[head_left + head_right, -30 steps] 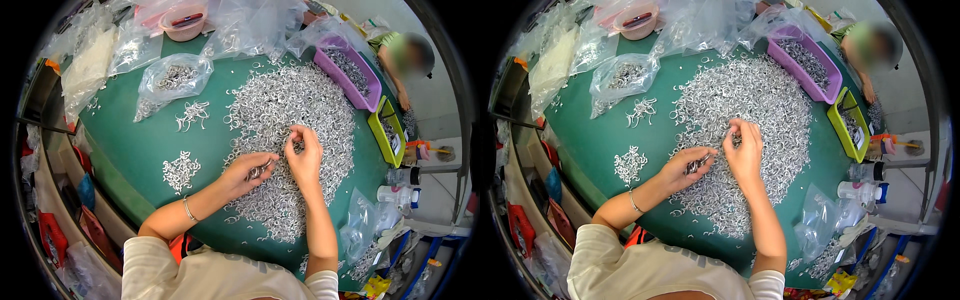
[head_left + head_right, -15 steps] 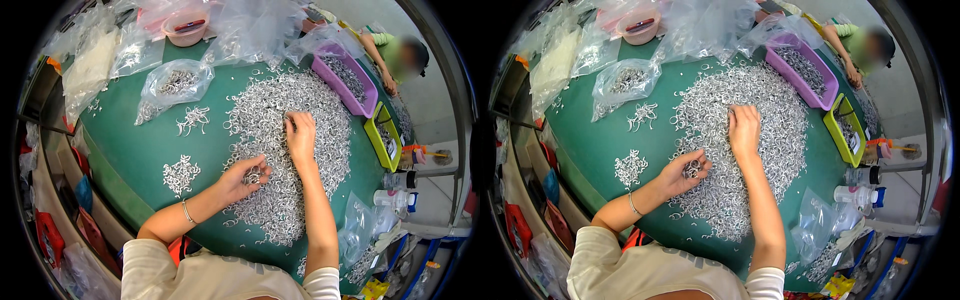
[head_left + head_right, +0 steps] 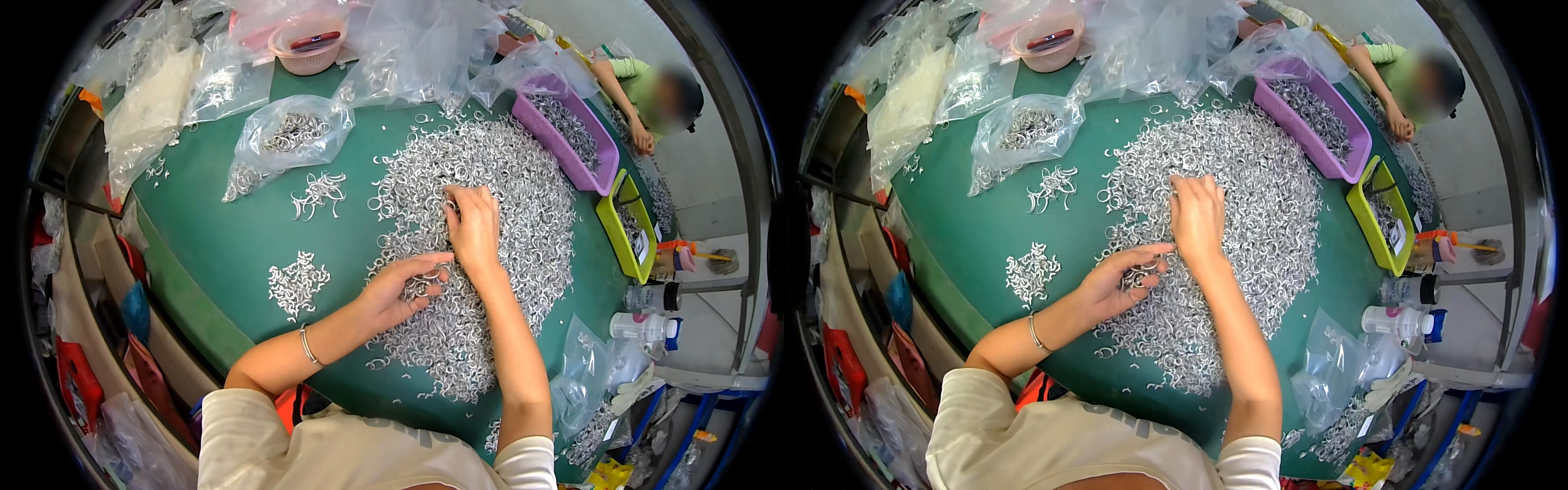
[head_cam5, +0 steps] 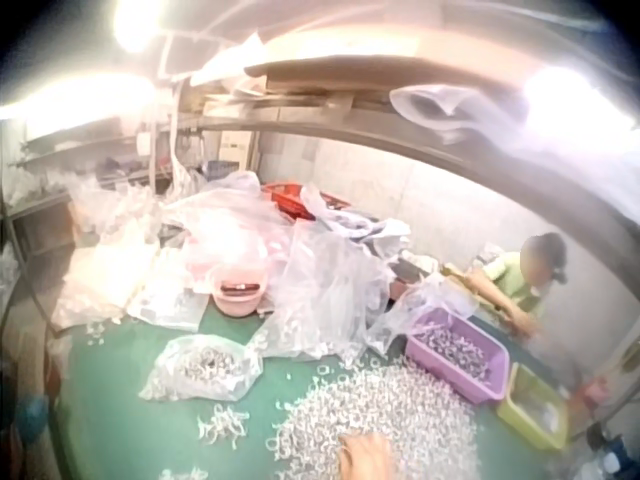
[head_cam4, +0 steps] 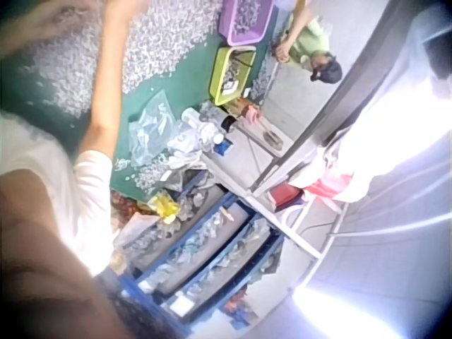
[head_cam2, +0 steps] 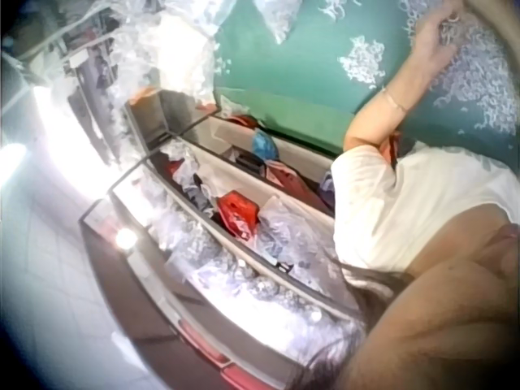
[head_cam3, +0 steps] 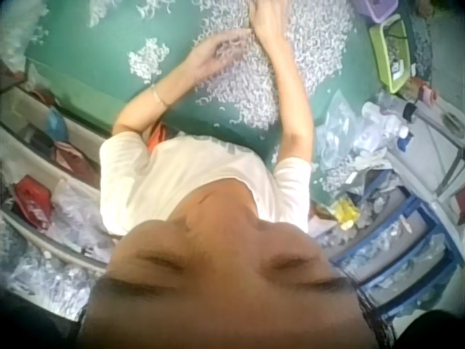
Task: The person sorts small metal crescent-shaped parts by hand on a green worktable, picking them from a large central pile and arranging them into smaller groups or placing them into plastic bags.
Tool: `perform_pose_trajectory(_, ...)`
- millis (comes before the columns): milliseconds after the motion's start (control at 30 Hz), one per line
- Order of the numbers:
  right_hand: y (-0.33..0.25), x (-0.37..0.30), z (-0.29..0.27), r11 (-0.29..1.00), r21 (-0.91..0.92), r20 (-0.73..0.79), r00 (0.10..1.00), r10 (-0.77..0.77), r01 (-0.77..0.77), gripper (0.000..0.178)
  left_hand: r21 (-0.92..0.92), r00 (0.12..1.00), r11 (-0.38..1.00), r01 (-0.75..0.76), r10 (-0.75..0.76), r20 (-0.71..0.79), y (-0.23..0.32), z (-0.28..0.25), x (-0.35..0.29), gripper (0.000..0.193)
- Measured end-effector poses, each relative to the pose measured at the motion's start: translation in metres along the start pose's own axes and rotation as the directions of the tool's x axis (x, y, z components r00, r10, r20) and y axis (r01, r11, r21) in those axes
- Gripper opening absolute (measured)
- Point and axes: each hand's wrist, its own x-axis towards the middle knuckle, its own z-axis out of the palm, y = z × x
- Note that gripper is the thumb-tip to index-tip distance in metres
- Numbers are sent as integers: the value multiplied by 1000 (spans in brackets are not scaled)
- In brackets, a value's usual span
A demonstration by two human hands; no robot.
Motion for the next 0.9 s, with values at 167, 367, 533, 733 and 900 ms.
perform_pose_trajectory(167, -2, -16, -8, 988, 151, -115, 992, 52, -35, 25, 14, 990, 999, -37, 38, -139, 4, 13, -6, 30)
perform_pose_trajectory(367, 7, -37, -42, 870, 331, 77, 929, 361, -366, 27, 64, 998, 998, -17, 21, -62, -6, -5, -1, 28)
perform_pose_trajectory(533, -13, -43, -62, 432, 769, 415, 882, 221, -470, 33, 20, 995, 1000, -24, 26, -92, -1, 13, -7, 29)
perform_pose_trajectory(733, -6, 7, -37, 942, 288, 74, 985, 155, -170, 32, 50, 997, 998, -34, 38, -72, -7, -3, -2, 24)
perform_pose_trajectory(900, 24, 38, 1, 994, -84, -33, 997, -73, 70, 34, 65, 999, 997, -32, 33, -10, -4, -4, 0, 20)
